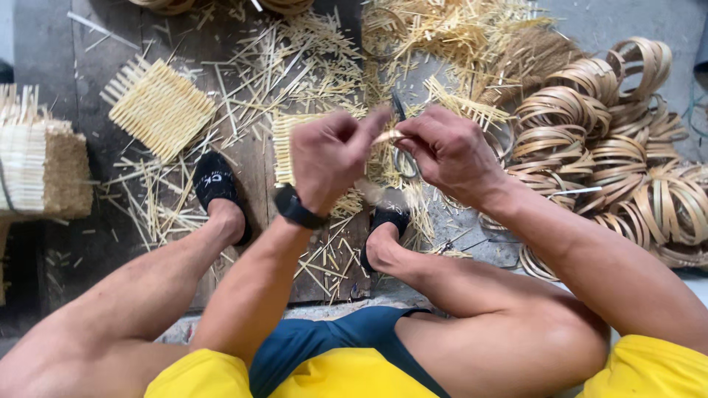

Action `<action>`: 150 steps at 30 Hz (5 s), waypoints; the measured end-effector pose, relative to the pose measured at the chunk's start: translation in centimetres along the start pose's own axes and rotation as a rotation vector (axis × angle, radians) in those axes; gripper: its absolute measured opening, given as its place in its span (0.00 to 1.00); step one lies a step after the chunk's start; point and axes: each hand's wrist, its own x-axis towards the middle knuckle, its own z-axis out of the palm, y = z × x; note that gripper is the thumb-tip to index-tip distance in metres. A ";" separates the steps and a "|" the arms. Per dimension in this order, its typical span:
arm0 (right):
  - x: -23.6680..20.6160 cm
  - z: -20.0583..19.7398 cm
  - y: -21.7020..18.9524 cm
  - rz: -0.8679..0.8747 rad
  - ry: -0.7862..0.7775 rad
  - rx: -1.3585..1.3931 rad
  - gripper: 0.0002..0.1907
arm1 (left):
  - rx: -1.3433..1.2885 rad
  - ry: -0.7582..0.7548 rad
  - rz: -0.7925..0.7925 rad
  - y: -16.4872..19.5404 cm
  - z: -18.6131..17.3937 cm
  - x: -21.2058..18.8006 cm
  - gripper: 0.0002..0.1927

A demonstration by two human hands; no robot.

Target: The person sits on the floor assembling woven bamboo basket bases. They fit a round bamboo rim over a woven bamboo mat, press the mat edges around the rim, trim excess strips with shears, and set finished basket bases onto a pile of completed baskets.

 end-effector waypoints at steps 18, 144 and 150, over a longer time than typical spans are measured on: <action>4.0 6.7 -2.0 -0.329 0.156 -0.396 0.05 | -0.956 -0.373 -0.762 -3.9 -0.7 1.8 0.38; 0.9 35.4 6.0 1.340 -0.021 0.773 0.21 | 0.180 -0.106 -0.073 -31.1 3.5 14.6 0.10; 5.1 31.0 13.8 0.879 0.424 0.468 0.12 | 0.150 -0.112 -0.203 -30.7 3.3 14.7 0.13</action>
